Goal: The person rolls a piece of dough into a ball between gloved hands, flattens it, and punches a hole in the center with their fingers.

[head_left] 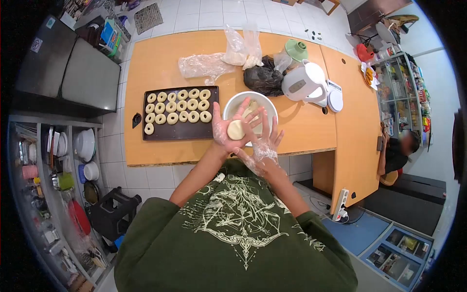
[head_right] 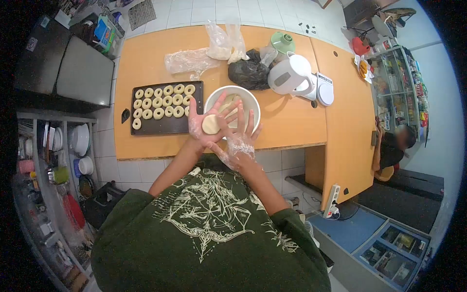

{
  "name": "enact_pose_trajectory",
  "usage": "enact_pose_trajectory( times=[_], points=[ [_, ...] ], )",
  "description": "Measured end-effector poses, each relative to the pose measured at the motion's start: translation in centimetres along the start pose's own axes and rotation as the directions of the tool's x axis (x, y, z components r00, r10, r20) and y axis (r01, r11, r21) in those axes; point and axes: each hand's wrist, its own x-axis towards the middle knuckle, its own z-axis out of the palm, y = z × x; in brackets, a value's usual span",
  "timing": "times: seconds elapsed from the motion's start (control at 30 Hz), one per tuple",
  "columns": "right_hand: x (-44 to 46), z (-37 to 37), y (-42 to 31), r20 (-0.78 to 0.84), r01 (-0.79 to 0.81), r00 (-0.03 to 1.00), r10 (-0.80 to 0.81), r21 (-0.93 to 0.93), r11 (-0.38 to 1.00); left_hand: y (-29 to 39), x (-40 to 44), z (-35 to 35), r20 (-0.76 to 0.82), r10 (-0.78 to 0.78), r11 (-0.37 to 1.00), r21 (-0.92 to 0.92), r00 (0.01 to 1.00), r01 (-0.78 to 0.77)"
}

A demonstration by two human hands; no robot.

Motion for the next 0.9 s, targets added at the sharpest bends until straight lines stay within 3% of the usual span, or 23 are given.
enact_pose_trajectory(
  times=[0.1,0.4,0.47,0.7,0.8,0.9],
  points=[
    [0.3,0.6,0.1,0.114,-0.056,0.992,0.053,0.026,0.998,-0.2,-0.7,-0.3,-0.014,0.003,0.999,-0.049,1.0,-0.004],
    [-0.4,1.1,-0.5,-0.012,0.052,0.999,-0.053,-0.025,0.998,-0.2,-0.8,-0.5,0.014,-0.007,1.0,-0.005,1.0,0.007],
    [-0.5,1.4,-0.5,0.053,0.045,0.997,-0.048,0.052,0.998,-0.3,-0.9,-0.3,0.026,-0.017,1.0,0.004,1.0,0.017],
    [-0.8,0.9,-1.3,0.043,0.046,0.998,-0.047,0.018,0.999,-0.7,-0.7,-0.3,0.005,-0.043,0.999,-0.012,0.999,0.043],
    [-0.5,1.3,-1.3,0.059,0.046,0.997,-0.048,0.036,0.998,-0.7,-0.6,-0.4,0.008,-0.003,0.997,0.083,1.0,0.002],
    [-0.9,1.2,-1.3,0.034,0.122,0.992,-0.124,0.035,0.992,-0.5,-0.4,-0.9,0.031,0.023,0.998,-0.058,0.999,-0.021]
  ],
)
